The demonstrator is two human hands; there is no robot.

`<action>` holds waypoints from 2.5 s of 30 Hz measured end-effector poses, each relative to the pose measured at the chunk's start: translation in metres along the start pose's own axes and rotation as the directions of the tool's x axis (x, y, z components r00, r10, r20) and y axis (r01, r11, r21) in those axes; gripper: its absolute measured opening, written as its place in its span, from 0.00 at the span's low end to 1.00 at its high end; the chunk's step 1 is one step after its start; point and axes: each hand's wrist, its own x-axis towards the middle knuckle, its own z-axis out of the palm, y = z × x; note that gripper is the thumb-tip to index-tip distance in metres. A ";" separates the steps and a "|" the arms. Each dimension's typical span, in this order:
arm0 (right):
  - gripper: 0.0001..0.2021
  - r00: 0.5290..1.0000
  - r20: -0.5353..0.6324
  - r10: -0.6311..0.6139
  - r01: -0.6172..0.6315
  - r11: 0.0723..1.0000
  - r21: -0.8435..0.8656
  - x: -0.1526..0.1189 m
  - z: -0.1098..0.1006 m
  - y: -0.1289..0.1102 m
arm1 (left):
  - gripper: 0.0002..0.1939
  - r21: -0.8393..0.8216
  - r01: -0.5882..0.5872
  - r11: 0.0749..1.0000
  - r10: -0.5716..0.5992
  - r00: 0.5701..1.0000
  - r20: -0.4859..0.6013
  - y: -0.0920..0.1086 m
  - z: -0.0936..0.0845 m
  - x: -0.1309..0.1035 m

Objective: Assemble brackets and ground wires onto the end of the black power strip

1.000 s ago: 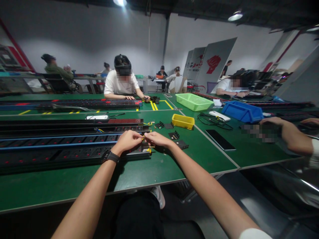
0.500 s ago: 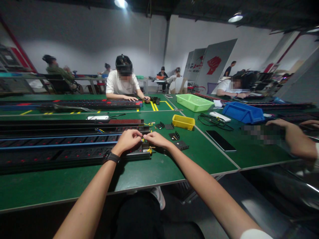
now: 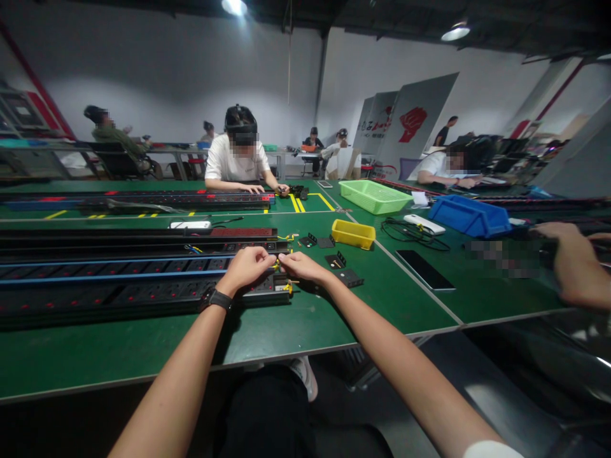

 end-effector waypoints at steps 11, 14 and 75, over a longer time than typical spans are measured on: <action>0.37 0.999 -0.024 -0.030 0.030 0.999 -0.021 0.001 0.002 0.001 | 0.24 0.105 -0.047 0.993 0.063 0.987 -0.151 0.008 -0.005 -0.003; 0.38 0.999 -0.043 -0.028 0.027 0.999 -0.032 0.003 0.003 0.004 | 0.19 0.187 -0.089 0.978 0.133 0.962 -0.237 0.022 -0.008 -0.013; 0.14 0.850 -0.382 -0.363 0.172 0.876 -0.451 -0.017 0.012 -0.023 | 0.18 0.186 -0.163 0.969 -0.016 0.709 0.705 0.118 0.121 -0.183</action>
